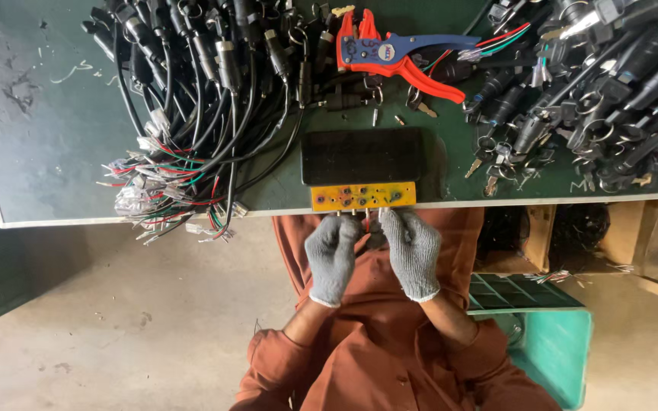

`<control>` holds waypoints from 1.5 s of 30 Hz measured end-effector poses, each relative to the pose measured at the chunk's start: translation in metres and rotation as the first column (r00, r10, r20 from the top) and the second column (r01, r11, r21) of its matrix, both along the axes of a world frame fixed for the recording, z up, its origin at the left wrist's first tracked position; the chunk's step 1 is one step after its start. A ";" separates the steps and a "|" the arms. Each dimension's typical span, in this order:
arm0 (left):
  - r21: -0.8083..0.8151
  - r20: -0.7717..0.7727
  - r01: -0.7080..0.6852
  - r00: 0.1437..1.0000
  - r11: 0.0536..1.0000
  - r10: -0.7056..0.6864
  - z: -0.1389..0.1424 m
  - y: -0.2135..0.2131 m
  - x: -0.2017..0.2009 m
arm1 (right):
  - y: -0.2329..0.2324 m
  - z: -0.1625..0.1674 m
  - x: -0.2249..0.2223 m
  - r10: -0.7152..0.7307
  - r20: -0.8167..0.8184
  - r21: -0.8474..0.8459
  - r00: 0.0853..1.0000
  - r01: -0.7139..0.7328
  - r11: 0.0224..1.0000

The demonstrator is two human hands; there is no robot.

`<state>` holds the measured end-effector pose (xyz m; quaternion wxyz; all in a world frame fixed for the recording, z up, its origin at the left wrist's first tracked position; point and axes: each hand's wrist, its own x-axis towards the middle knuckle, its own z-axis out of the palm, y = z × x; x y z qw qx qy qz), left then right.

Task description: The person assembles ignition switch assemblies by inserting wires into a yellow test fixture, inserting a key into the switch, and using a crimping tool to secure connections. The person handles multiple ignition switches and wires, placing completed units aside.

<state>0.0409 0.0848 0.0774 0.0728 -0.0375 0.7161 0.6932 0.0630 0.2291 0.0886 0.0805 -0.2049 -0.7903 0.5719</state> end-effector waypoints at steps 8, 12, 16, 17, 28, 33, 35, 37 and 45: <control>-0.333 -0.230 0.187 0.935 0.924 -0.271 0.021 -0.015 -0.029 | 0.000 0.001 0.001 -0.039 0.064 0.053 0.997 0.036 0.998; -0.298 -0.194 0.104 0.967 0.949 -0.167 0.024 -0.006 -0.023 | 0.003 -0.011 0.004 -0.050 0.076 0.002 0.996 0.050 0.999; -0.245 -0.112 0.132 0.980 0.960 -0.163 0.013 -0.006 -0.020 | 0.008 -0.030 0.017 0.000 0.118 -0.043 0.993 0.005 0.999; -0.237 -0.079 0.109 0.988 0.965 -0.130 0.011 -0.006 -0.018 | 0.010 -0.035 0.021 0.032 0.106 -0.057 0.994 -0.026 0.998; -0.719 -0.058 0.369 0.812 0.589 -0.580 0.035 -0.001 -0.022 | 0.017 -0.059 0.035 0.084 -0.014 -0.594 0.996 -0.076 0.801; -0.772 -0.447 0.102 0.614 0.627 -0.650 0.034 -0.008 -0.024 | 0.014 -0.064 0.027 0.065 -0.111 -0.891 0.992 -0.129 0.436; -0.596 -0.411 0.125 0.801 0.793 -0.435 0.023 -0.007 -0.014 | 0.014 -0.063 0.022 0.065 0.099 -0.843 0.993 0.049 0.536; -0.222 -0.311 -0.011 0.948 0.975 -0.060 0.009 -0.007 -0.003 | 0.012 -0.060 0.019 0.178 0.112 -0.673 0.978 -0.057 0.737; 0.231 0.337 -0.216 0.933 0.948 0.131 -0.017 0.002 0.003 | -0.002 -0.073 0.002 0.176 0.065 -0.435 0.982 -0.131 0.891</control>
